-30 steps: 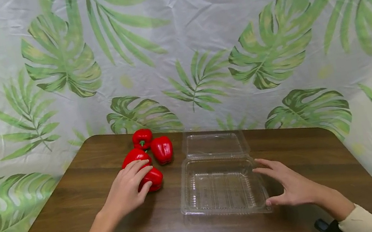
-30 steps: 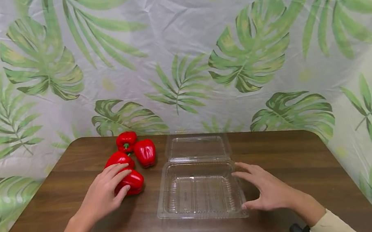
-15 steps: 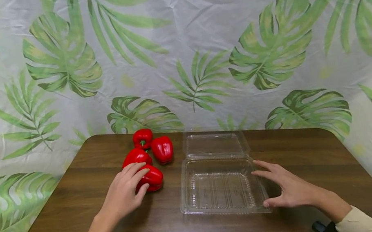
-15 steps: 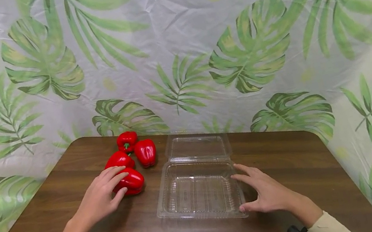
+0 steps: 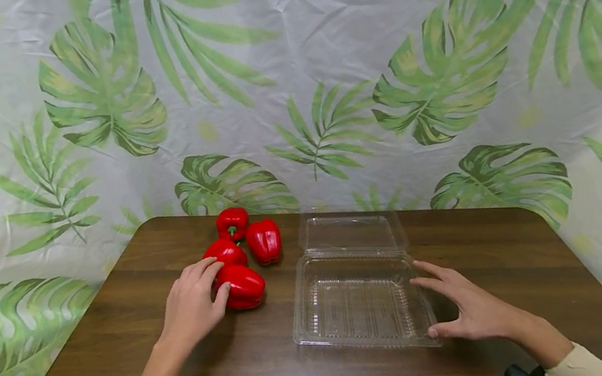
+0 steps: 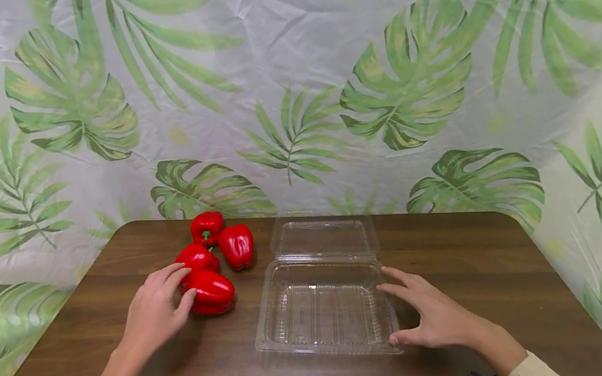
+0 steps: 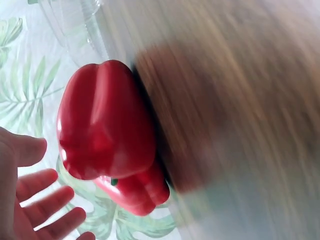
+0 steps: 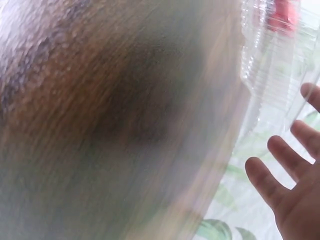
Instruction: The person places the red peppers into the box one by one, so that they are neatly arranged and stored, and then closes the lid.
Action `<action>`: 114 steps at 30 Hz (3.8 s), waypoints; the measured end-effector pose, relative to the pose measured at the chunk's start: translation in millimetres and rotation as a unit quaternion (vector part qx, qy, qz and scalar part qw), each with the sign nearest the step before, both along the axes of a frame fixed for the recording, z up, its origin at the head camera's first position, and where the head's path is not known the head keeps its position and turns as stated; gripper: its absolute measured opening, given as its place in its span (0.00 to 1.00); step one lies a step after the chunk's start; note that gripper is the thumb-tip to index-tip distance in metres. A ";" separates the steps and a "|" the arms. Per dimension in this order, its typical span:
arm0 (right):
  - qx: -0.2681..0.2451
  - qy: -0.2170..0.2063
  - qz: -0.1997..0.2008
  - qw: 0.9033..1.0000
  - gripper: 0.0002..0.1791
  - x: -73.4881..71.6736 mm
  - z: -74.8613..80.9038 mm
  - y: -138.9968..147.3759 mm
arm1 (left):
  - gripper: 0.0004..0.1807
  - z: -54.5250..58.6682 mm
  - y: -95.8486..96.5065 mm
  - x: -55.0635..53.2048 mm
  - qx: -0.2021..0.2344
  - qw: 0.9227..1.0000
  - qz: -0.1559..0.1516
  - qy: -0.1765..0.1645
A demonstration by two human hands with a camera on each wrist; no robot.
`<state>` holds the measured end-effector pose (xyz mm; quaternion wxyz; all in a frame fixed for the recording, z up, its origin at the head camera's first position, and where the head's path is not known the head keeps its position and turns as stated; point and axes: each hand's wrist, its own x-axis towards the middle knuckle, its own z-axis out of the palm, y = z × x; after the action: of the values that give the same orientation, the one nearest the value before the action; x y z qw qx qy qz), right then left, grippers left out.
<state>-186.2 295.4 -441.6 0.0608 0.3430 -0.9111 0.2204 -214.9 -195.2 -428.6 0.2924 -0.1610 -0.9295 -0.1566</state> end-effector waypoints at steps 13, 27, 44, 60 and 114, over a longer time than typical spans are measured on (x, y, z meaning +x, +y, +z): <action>-0.002 -0.014 0.006 1.000 0.42 2.0 -0.4 0.5 | 0.21 -7.3 14.4 -5.2 -0.063 0.997 0.039 -0.035; 0.002 -0.016 0.003 1.000 0.41 0.3 2.5 2.1 | 0.21 3.0 16.0 -0.3 -0.085 0.993 -0.044 -0.063; 0.003 -0.011 -0.004 1.000 0.43 2.1 3.6 0.6 | 0.27 0.2 17.0 5.1 -0.074 0.984 -0.120 -0.113; 0.005 -0.014 0.004 1.000 0.50 5.0 2.3 0.2 | 0.31 4.9 12.9 8.8 -0.087 0.981 -0.104 -0.136; -0.012 -0.040 -0.010 0.999 0.49 5.9 0.5 -1.5 | 0.33 22.2 12.4 15.8 -0.055 0.982 -0.152 -0.099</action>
<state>-180.3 293.8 -441.1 0.0303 0.3241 -0.9134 0.2445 -199.1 -182.9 -406.5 0.1624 -0.2998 -0.9257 -0.1635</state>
